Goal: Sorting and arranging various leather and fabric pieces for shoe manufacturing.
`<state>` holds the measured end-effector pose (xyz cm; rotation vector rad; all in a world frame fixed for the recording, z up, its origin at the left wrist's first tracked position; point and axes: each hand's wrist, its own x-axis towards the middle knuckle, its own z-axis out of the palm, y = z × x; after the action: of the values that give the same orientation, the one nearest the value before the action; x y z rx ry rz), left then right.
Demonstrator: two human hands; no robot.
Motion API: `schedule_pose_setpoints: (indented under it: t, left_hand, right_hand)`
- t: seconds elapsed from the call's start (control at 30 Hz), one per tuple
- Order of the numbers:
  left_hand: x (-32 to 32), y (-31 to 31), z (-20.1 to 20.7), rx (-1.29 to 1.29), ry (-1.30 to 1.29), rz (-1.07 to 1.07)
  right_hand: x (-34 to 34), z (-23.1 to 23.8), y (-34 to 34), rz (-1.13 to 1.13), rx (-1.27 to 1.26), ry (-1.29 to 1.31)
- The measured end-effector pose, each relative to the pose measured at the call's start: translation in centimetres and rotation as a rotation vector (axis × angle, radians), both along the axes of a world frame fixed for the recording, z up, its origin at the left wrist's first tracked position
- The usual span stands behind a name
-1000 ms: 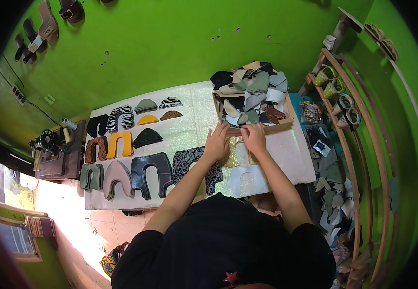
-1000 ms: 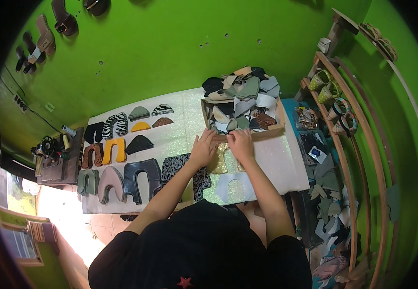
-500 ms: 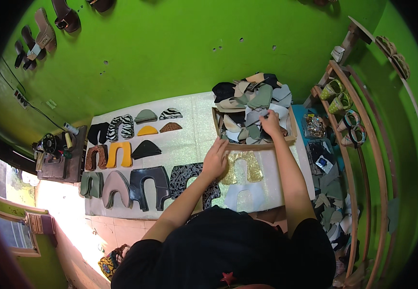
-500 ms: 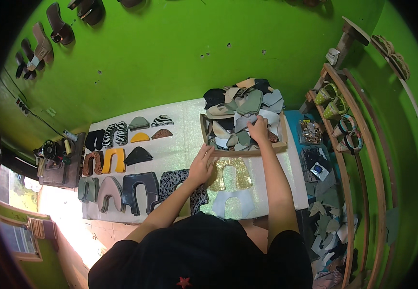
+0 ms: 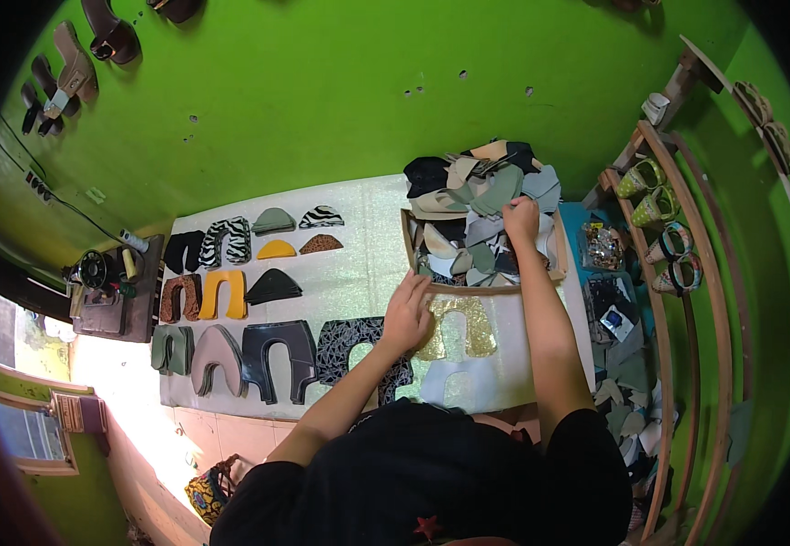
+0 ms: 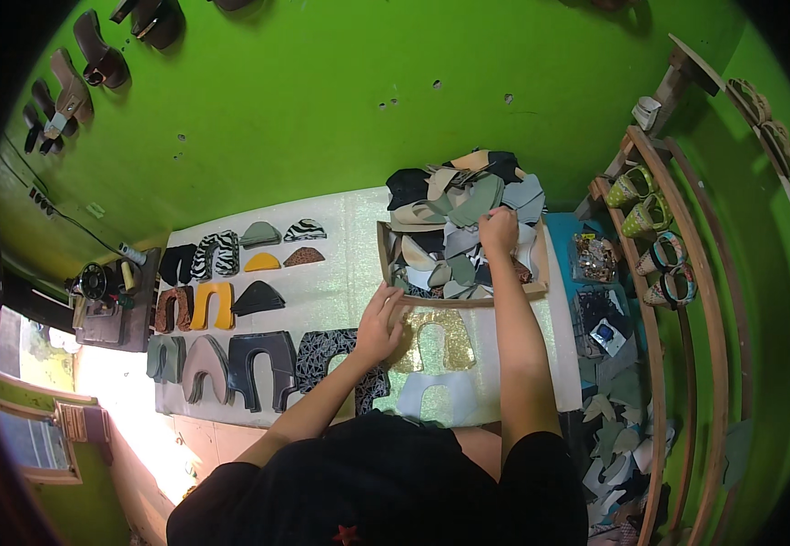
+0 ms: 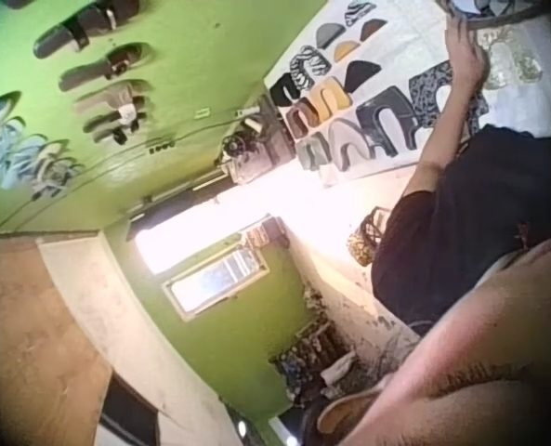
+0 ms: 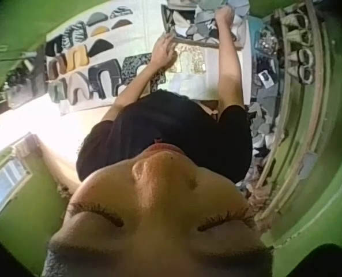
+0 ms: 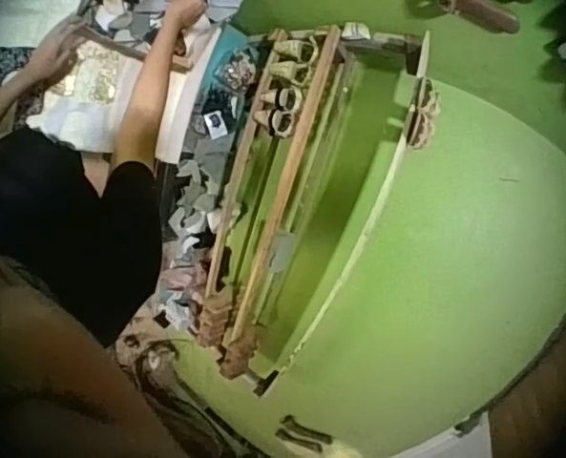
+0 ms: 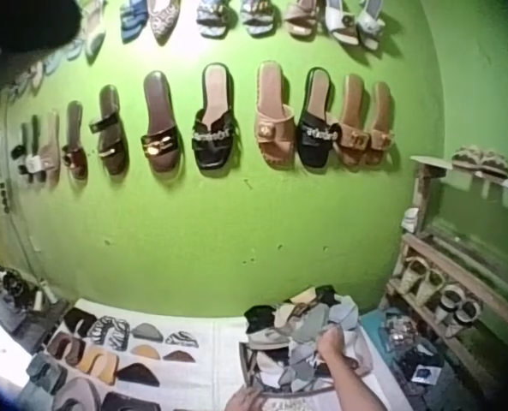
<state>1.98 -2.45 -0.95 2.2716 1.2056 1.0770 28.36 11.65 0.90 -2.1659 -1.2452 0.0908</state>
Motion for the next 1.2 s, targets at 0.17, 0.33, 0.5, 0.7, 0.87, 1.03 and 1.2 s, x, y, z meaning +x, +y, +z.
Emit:
schedule_pose_setpoints:
  t: [0.17,0.33,0.5,0.7,0.87,1.03,1.2]
  left_hand:
    - [1.2,1.2,0.7,-0.003,0.008,0.104]
    - [3.0,4.5,2.7,0.006,-0.001,0.003]
    - [6.1,9.1,3.4,0.045,0.109,-0.054]
    - [11.3,13.5,4.2,-0.128,0.040,-0.040]
    - [12.5,18.0,2.9,-0.674,-0.565,-0.253]
    - [12.9,20.3,4.7,-1.170,-0.815,-0.293]
    - [12.2,21.3,5.4,-1.428,-1.000,-0.471]
  right_hand:
    - [-0.2,0.9,1.2,0.031,-0.001,0.085]
    - [1.1,1.6,2.9,0.211,0.190,0.763]
    - [1.1,2.4,2.4,0.259,0.309,0.937]
    - [1.8,4.9,1.8,0.305,0.303,0.961]
    - [1.7,7.0,1.0,0.530,0.483,0.962]
    - [1.0,7.4,-1.4,0.643,0.564,0.929]
    - [-2.4,6.1,-4.3,0.768,0.403,0.534]
